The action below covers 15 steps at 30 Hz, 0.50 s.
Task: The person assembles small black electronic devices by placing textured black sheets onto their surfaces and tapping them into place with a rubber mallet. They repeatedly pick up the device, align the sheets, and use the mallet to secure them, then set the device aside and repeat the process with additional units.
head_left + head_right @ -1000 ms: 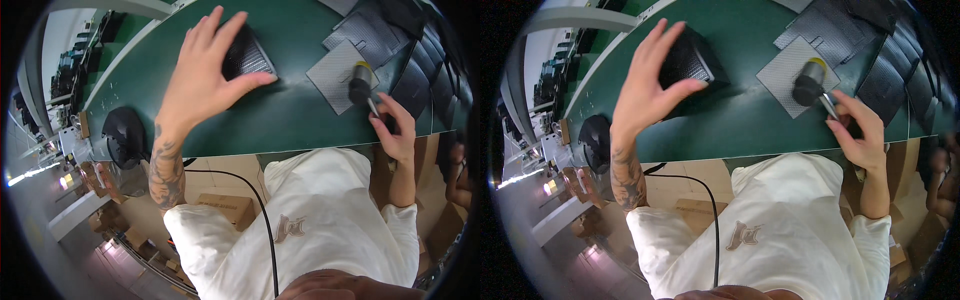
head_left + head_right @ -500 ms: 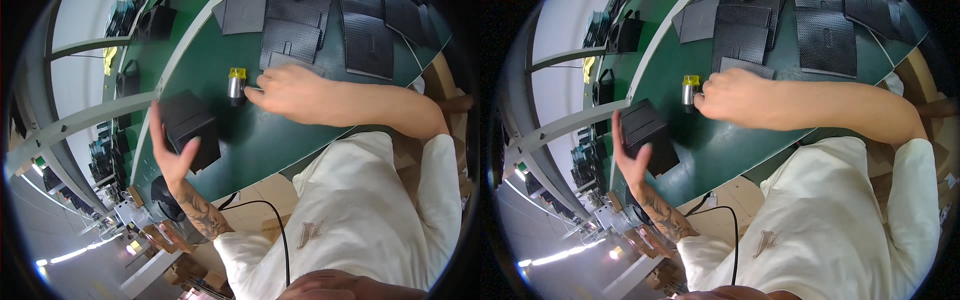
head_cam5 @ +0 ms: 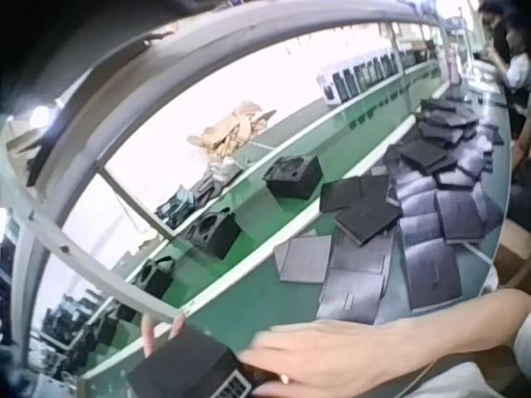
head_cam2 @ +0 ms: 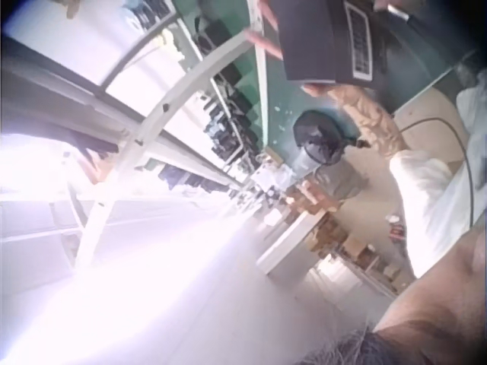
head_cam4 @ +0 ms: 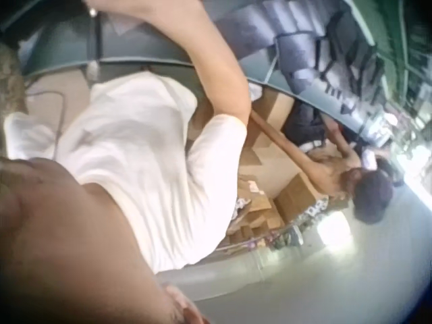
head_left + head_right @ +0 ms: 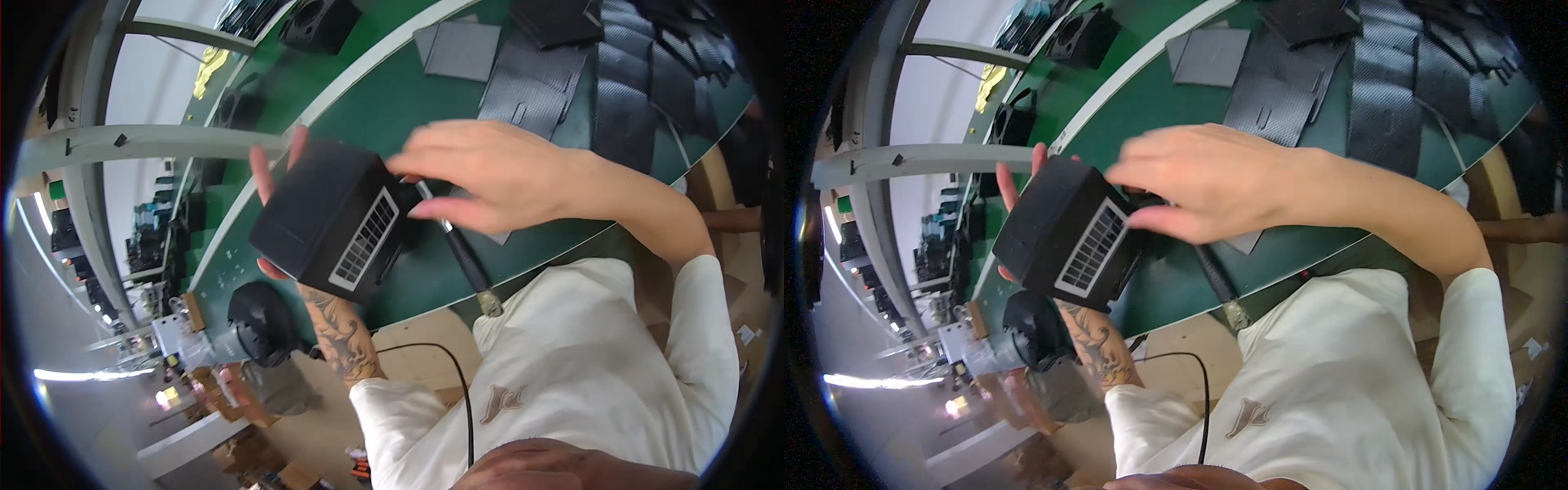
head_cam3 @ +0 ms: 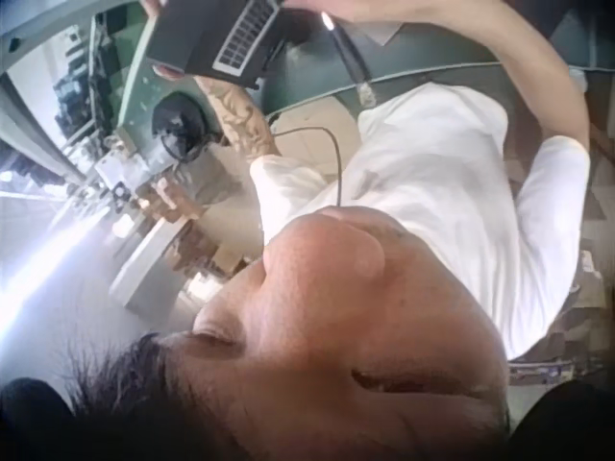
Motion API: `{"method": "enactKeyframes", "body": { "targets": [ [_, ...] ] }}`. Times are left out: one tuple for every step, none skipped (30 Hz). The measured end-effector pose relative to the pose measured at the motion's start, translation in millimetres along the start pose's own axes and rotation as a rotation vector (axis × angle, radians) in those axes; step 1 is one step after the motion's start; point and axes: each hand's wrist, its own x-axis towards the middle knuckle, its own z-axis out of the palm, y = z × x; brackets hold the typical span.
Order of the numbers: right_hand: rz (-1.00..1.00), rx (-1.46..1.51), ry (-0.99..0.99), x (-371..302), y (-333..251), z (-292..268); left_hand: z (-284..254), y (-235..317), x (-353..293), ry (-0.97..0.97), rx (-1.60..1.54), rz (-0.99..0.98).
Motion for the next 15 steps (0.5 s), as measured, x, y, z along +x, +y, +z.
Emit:
{"method": "enactKeyframes", "body": {
  "targets": [
    [-0.067,0.044,0.085,8,-6,-13,3,-4,2,-0.059,-0.065,-0.018],
    [-0.138,-0.022,0.101,20,-15,-22,16,1,0,0.019,-0.096,-0.034],
    [-0.215,-0.085,0.120,34,-27,-28,24,3,-6,0.065,-0.157,-0.057],
    [-0.264,-0.096,0.083,42,-27,-32,30,0,-3,0.088,-0.229,-0.092],
    [-0.312,-0.108,0.044,51,-27,-36,33,3,4,0.037,-0.204,-0.154],
    [-0.318,0.035,-0.094,56,-18,-34,36,9,14,-0.015,-0.178,-0.215],
    [-0.324,0.203,-0.242,67,-18,-32,39,23,16,-0.044,-0.134,-0.267],
    [-0.248,0.280,-0.432,74,-25,-35,38,26,14,-0.043,-0.100,-0.260],
    [-0.274,0.252,-0.430,79,-31,-34,37,31,11,-0.040,-0.063,-0.253],
    [-0.262,0.200,-0.429,77,-31,-33,33,15,10,-0.034,-0.075,-0.197],
    [-0.268,0.150,-0.410,77,-27,-33,28,6,17,-0.174,-0.231,-0.163],
    [-0.277,0.103,-0.394,77,-21,-31,20,-2,24,-0.229,-0.255,-0.153],
    [-0.311,0.082,-0.388,80,-20,-29,12,-2,23,-0.257,-0.260,-0.141],
    [-0.286,0.100,-0.415,84,-17,-34,2,-5,24,-0.212,-0.137,-0.158],
    [-0.261,0.120,-0.443,90,-11,-42,-9,-4,28,-0.164,-0.015,-0.175]
  ]
}}
